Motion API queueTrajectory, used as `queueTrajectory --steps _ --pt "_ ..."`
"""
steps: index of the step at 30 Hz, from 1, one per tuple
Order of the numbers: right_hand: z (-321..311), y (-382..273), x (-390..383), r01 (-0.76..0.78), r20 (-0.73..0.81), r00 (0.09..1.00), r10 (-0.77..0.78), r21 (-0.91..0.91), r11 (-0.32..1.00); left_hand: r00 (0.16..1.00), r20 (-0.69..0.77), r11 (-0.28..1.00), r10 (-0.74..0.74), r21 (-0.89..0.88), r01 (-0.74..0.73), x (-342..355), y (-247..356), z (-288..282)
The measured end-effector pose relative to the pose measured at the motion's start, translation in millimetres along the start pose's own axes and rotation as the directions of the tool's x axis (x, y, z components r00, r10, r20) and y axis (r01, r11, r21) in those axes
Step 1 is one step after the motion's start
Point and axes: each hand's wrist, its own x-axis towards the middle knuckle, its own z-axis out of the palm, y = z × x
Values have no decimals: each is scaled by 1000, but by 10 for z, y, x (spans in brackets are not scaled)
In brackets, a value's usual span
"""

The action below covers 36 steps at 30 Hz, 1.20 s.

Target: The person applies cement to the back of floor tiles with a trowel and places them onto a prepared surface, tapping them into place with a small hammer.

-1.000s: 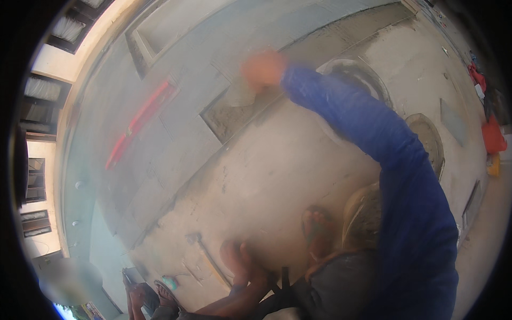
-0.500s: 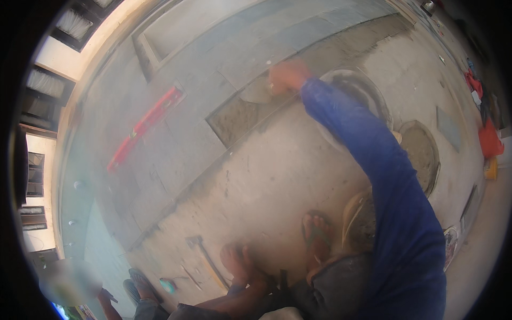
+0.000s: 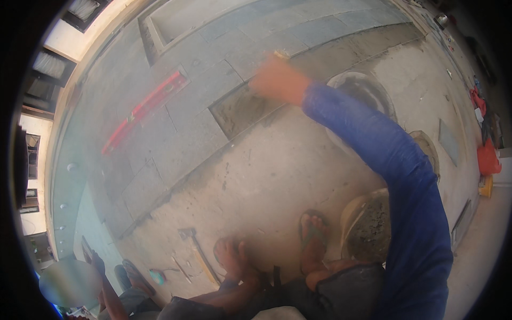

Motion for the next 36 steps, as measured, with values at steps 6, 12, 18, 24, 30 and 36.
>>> queueTrajectory --steps 6,12,18,24,30,36 --pt "198 46 209 -10 193 981 33 -117 993 999 -20 1000 25 -1 -25 52 -12 29" --pt "47 817 -100 -208 171 959 225 -111 972 992 -44 993 121 8 -121 -41 -145 214" --pt "-1174 1330 -1093 -371 174 904 389 -128 920 954 109 917 281 -324 -233 534 282 9" --pt "-2405 931 -2473 -557 356 770 529 -29 830 515 659 711 548 -692 128 1504 1660 -254" --pt "-2942 -193 -3677 -703 570 504 649 -166 692 -7 861 815 509 -478 328 1224 2634 -95" --pt "-2257 -1266 -4029 -825 917 27 399 -205 527 141 921 716 363 -373 591 642 2859 92"
